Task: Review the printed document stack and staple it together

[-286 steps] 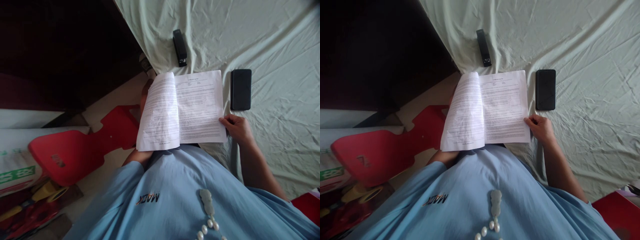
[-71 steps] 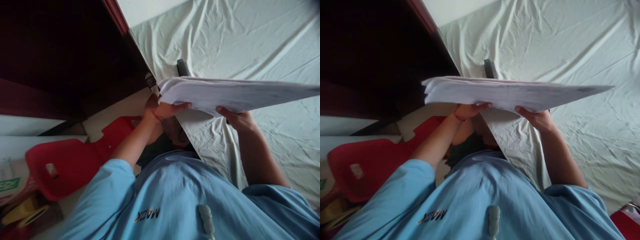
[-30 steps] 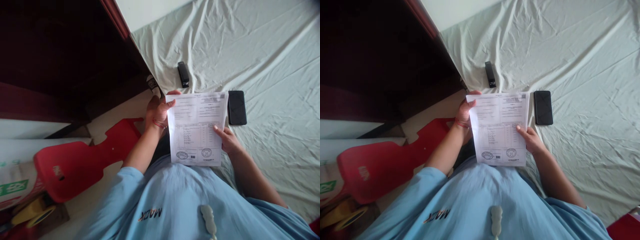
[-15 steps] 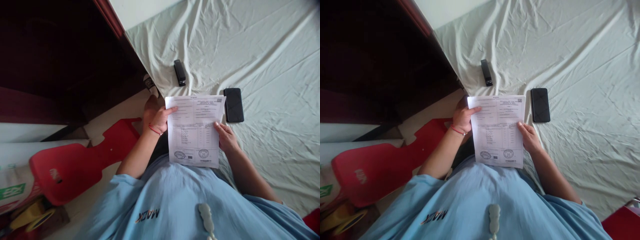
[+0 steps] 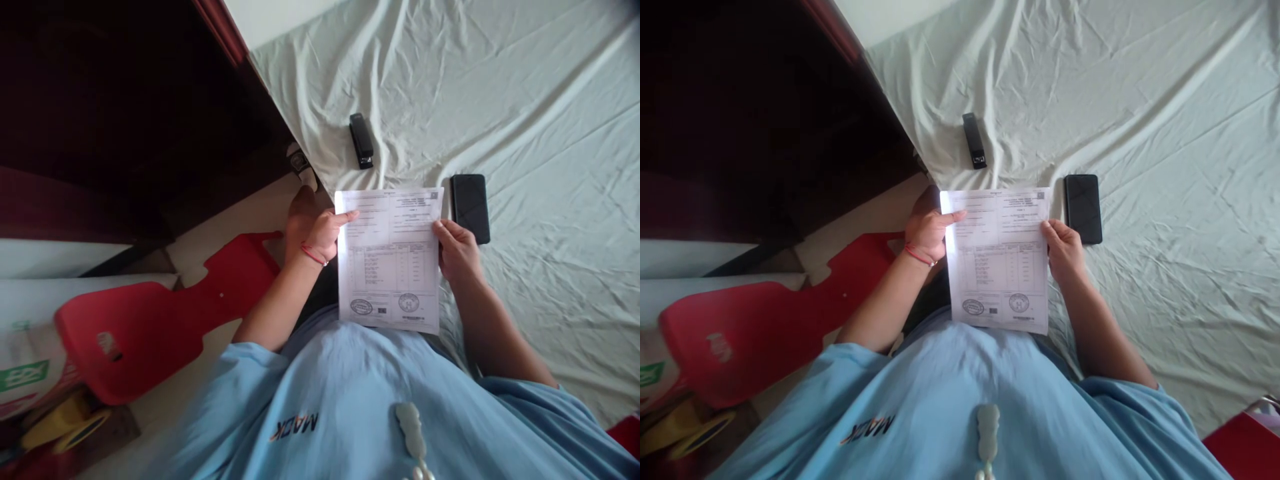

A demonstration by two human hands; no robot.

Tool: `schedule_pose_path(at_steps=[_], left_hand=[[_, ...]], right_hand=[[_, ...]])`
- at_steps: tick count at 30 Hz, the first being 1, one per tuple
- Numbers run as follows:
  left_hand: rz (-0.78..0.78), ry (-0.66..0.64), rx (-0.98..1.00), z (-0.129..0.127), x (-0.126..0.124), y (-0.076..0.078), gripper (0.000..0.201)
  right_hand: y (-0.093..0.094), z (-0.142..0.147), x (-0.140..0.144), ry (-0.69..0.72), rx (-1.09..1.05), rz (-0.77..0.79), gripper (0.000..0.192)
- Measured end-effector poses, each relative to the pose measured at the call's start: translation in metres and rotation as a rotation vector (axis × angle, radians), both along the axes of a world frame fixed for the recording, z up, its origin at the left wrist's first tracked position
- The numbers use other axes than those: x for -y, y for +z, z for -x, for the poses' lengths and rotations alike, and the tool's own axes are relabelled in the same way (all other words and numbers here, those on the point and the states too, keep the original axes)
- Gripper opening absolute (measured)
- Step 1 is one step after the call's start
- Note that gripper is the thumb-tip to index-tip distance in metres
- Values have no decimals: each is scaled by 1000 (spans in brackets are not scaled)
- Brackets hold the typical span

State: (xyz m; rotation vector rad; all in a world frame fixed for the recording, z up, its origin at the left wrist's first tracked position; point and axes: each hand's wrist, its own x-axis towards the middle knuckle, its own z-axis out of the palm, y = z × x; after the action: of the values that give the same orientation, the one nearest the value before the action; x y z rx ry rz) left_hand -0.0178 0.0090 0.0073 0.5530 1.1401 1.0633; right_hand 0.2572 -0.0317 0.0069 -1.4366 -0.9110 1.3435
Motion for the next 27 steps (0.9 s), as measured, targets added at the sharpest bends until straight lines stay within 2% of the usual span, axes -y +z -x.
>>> schedule_pose_path(at_steps=[6,9,16,21,27], left_hand=[[-5,-64,11,-1,-1,-1,42],[-30,-29,16,-1,2,2,43],[-47,-20,23,0,7,4,49],[-53,-70,83,-1,5,3,50],[-66,-58,68,1,3,3,46]], right_hand=[[1,-2,-16,-53,41,-75,42],[1,-2,-21,-26,31,-102,40],[3,4,-14,42,51,-109,41],[4,4,-11,64,91,-110,40],[8,-2,-13,84,31,-98,39]])
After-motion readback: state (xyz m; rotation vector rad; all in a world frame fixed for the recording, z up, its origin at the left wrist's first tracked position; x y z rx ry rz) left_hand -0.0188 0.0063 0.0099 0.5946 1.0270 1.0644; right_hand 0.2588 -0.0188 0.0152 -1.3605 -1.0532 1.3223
